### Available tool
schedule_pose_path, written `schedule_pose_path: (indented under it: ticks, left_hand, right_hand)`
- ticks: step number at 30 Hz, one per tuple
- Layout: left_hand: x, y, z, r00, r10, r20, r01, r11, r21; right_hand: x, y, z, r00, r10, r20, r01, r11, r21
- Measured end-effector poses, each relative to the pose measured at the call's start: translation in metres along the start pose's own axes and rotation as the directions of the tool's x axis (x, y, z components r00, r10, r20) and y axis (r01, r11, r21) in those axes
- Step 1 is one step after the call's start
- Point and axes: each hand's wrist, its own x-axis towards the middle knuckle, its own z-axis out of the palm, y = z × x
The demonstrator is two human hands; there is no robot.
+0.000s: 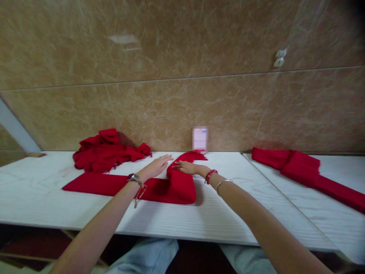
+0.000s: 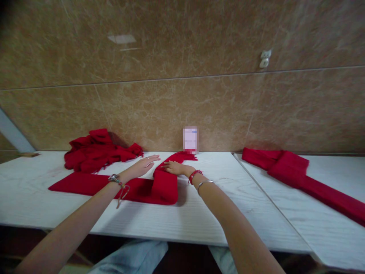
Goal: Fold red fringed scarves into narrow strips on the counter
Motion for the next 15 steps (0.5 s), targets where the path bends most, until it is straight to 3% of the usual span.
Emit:
schedule_pose_path:
  ticks: [6, 8, 11, 13, 15]
  left_hand:
    - [0.028, -0.023, 0.025, 0.998, 0.026, 0.063, -0.020, 0.996, -0.085]
    - [0.030, -0.032, 0.034, 0.989, 0.025, 0.143, -0.013, 0.997, -0.082]
    - [0.029, -0.039, 0.044, 0.973, 0.026, 0.230, -0.012, 0.998, -0.063]
    - [0.026, -0.038, 0.046, 0.965, 0.014, 0.261, -0.006, 1.000, -0.029]
    - [0.023, -0.035, 0.046, 0.959, -0.031, 0.281, 0.023, 0.999, 0.033]
  right_hand:
    - [0.011, -0.009, -0.006, 0.996, -0.060, 0.069, 0.051, 0.990, 0.135]
    - [0.000, -0.008, -0.012, 0.999, -0.040, 0.028, 0.034, 0.983, 0.178]
    - [-0.029, -0.011, -0.028, 0.993, 0.096, -0.071, -0.069, 0.947, 0.313]
    - [-0.049, -0.024, -0.041, 0.980, 0.172, -0.096, -0.120, 0.907, 0.403]
    - [-0.064, -0.050, -0.052, 0.981, 0.172, -0.091, -0.117, 0.895, 0.430]
